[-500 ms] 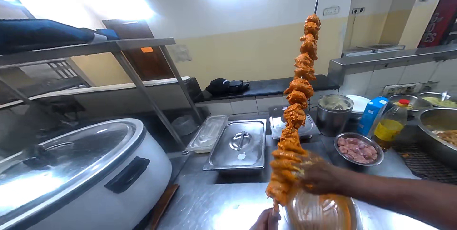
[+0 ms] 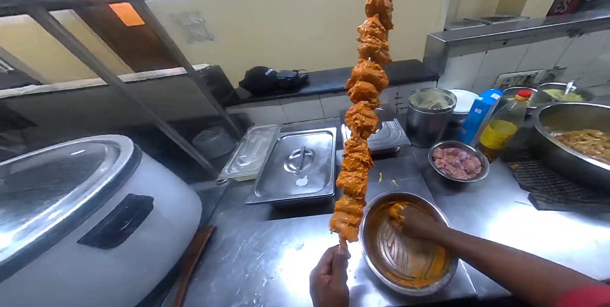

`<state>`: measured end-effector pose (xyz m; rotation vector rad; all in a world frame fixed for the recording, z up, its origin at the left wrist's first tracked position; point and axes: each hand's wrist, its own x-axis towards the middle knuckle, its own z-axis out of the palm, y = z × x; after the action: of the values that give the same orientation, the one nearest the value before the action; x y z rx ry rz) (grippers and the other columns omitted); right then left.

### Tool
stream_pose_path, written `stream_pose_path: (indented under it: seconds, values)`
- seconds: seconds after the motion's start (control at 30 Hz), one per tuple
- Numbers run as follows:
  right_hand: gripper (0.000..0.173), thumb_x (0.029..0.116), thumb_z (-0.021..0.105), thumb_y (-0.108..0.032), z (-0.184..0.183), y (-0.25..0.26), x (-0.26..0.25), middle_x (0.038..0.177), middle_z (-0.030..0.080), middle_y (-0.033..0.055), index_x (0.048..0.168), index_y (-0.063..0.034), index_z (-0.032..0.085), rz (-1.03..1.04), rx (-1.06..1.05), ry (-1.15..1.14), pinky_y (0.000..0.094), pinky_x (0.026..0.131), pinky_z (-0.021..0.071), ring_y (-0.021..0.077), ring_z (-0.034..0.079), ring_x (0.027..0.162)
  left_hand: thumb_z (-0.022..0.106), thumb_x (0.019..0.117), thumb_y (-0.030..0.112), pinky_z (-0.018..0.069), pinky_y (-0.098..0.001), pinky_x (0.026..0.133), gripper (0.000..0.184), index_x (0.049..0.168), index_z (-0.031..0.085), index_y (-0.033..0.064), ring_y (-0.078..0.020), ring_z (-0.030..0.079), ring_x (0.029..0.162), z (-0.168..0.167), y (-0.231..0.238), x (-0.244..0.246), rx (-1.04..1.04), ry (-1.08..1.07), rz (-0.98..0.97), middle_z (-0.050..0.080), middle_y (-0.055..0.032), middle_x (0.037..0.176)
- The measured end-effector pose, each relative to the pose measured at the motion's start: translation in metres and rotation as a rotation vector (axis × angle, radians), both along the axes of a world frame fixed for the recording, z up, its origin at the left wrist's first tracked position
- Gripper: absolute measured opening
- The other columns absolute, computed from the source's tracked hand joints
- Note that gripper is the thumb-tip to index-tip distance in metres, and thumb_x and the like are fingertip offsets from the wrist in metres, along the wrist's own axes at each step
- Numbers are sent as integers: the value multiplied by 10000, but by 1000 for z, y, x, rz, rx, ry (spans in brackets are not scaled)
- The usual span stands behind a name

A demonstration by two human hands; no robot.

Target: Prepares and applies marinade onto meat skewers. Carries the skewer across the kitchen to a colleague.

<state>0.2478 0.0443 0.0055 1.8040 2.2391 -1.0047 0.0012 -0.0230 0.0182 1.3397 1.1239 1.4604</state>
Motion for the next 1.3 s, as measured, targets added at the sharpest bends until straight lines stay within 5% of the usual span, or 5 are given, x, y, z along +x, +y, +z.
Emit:
stream_pose_path:
  seconds: [0.43, 0.53, 0.7, 0.97, 1.3]
  values:
    - [198, 935, 653, -50, 15, -62, -1, 1131, 636, 298, 1081, 81, 675, 379, -395, -9, 627, 901, 454, 464, 599, 1090, 459, 989, 72, 323, -108, 442, 264, 837, 672, 96, 79, 378, 462, -16, 5, 11, -30, -13, 64, 475, 170, 575]
    - [232, 933, 662, -60, 19, -33, 0, 1043, 660, 230, 1137, 51, 666, 55, -513, 153, 557, 856, 480, 337, 626, 959, 462, 990, 80, 316, -110, 441, 263, 830, 671, 98, 75, 373, 461, -14, 7, 11, -38, -13, 84, 469, 165, 572]
    - [354, 1027, 590, -156, -11, -14, -27, 1250, 628, 190, 1308, 59, 573, -837, -197, 694, 382, 996, 477, 217, 609, 1129, 449, 998, 75, 313, -108, 433, 275, 835, 667, 113, 77, 372, 453, -11, 10, 11, -41, -6, 99, 472, 171, 568]
    - [226, 942, 684, -127, -10, -31, -8, 1094, 666, 281, 1094, 40, 699, 428, -375, 138, 650, 890, 450, 451, 624, 1058, 444, 985, 57, 334, -114, 452, 270, 835, 668, 72, 79, 382, 469, -12, 18, 10, -40, 36, 88, 481, 161, 583]
    - [200, 969, 627, -46, 36, -28, -7, 1119, 650, 297, 1125, 67, 679, 561, -359, 43, 613, 901, 452, 451, 615, 1071, 495, 946, -1, 364, -93, 476, 202, 872, 683, -19, 99, 414, 493, -8, 18, 19, 53, 81, 140, 535, 126, 609]
